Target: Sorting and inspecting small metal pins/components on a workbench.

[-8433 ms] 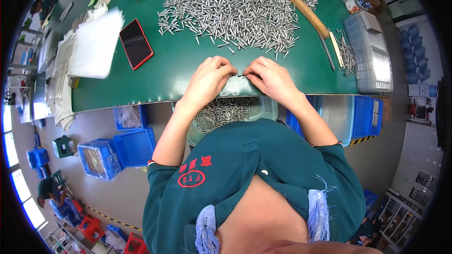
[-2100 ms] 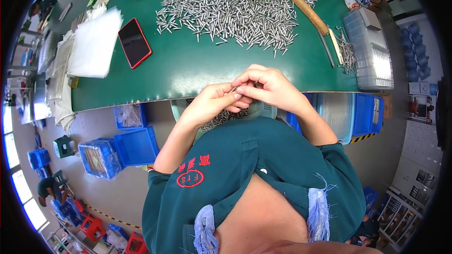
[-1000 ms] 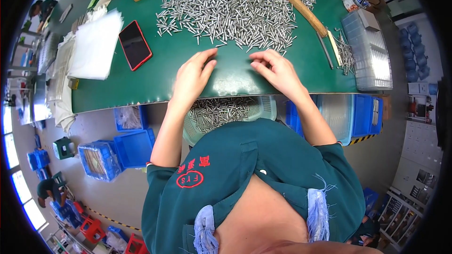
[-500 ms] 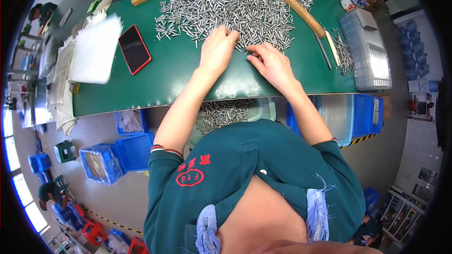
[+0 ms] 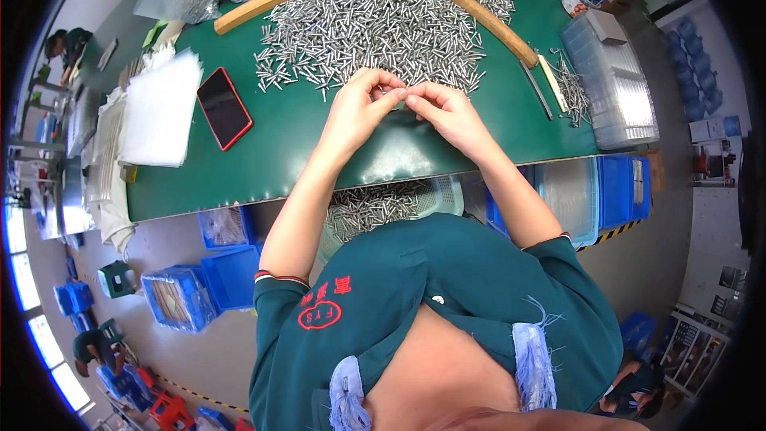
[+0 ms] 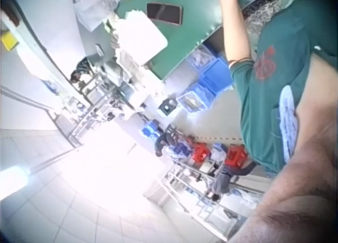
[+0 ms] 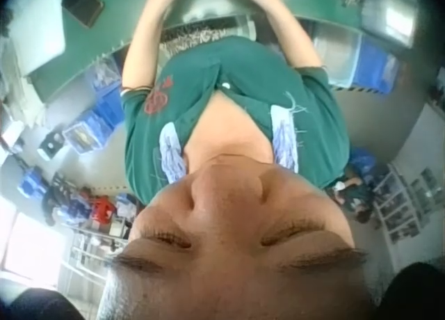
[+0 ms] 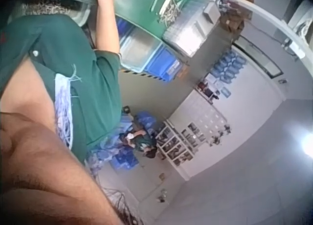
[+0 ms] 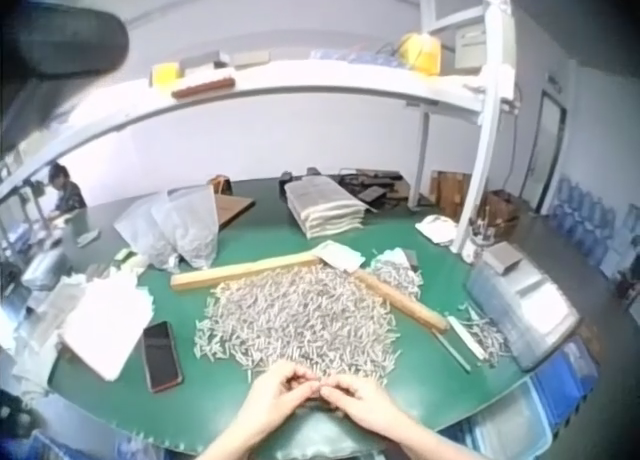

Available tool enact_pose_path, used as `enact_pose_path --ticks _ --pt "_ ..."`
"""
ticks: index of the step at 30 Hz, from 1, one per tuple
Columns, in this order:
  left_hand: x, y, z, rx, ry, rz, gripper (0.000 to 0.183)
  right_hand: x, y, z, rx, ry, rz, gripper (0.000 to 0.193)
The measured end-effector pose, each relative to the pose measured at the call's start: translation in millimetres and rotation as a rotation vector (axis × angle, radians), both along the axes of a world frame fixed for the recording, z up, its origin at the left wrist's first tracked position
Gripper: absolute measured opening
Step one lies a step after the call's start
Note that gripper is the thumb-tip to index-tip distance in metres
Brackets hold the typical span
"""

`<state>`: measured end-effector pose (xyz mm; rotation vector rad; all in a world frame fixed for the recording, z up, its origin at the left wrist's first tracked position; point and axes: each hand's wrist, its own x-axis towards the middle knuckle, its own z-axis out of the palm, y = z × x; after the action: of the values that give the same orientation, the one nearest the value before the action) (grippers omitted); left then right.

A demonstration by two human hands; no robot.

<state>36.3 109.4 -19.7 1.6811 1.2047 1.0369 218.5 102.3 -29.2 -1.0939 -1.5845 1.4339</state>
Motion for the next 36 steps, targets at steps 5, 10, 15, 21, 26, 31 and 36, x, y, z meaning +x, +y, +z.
enact_pose_path --ticks 5,10,15,21,26,31,36 --pt "-8 -3 -12 -0.022 -0.120 0.040 0.029 6 2 12 -0.189 0.064 -0.025 0.022" --pt "-36 -21 -26 -0.067 -0.032 0.120 0.026 63 73 -4 0.234 -0.122 -0.354 0.025" --pt "-40 -27 -18 -0.027 -0.006 0.161 0.024 128 158 16 0.540 -0.690 -0.684 0.043" --pt "-52 -21 -19 0.118 0.160 0.242 0.024 109 134 33 0.502 -0.241 -0.515 0.033" --pt "-45 11 -26 0.365 0.490 0.188 0.041 59 59 1 0.543 -0.449 -0.233 0.048" --pt "-21 41 -41 0.317 0.834 0.184 0.070 22 29 -16 0.766 -0.847 0.006 0.068" --pt "-17 32 -51 0.371 0.852 0.127 0.079 18 23 -30 0.873 -0.888 0.014 0.065"
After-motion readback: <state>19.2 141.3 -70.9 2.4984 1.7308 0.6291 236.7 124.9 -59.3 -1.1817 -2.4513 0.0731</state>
